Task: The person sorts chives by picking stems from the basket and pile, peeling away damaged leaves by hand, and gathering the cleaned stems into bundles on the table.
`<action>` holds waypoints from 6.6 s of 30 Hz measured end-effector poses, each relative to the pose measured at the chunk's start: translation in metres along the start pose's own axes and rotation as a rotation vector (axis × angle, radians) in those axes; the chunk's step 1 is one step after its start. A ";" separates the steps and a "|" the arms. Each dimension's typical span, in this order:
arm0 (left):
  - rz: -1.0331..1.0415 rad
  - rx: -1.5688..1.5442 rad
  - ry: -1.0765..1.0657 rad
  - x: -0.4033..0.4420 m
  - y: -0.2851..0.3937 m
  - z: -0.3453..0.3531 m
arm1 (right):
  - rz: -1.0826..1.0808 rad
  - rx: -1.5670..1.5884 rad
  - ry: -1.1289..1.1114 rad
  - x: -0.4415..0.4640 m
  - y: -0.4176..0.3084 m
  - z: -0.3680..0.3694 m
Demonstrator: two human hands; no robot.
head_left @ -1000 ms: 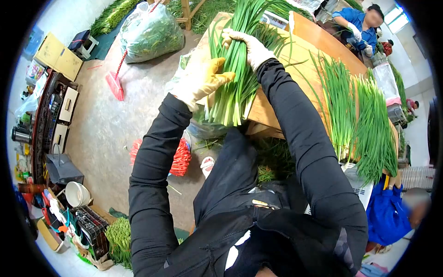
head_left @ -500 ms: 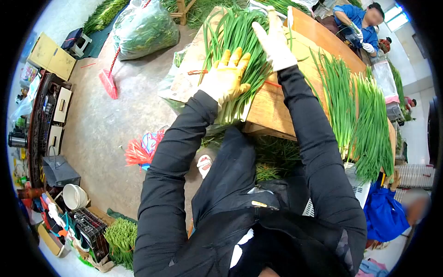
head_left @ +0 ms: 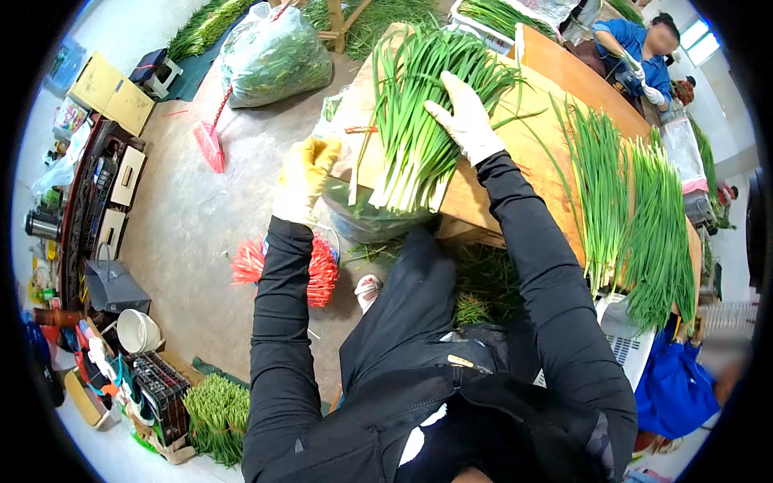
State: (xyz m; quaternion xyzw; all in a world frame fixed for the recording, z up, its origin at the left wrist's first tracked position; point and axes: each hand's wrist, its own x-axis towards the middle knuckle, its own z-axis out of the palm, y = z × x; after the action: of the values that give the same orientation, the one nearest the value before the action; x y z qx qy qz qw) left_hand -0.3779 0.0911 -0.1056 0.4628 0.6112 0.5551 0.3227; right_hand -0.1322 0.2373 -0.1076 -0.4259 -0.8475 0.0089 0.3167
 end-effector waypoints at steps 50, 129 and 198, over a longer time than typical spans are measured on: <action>-0.470 -0.754 -1.071 -0.218 0.098 0.331 | 0.760 0.258 0.604 -0.301 -0.005 -0.213; -0.763 -0.677 -0.865 -0.191 0.015 0.218 | 0.972 1.157 0.247 -0.312 -0.060 -0.142; -0.857 -0.795 -1.014 -0.155 0.014 0.188 | 0.998 0.119 -0.567 -0.396 -0.104 -0.245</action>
State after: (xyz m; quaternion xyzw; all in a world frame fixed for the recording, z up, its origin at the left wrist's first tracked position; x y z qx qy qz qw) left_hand -0.1480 0.0190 -0.1437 0.2330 0.2691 0.2797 0.8917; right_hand 0.0995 -0.1794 -0.0916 -0.7366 -0.5938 0.3186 0.0579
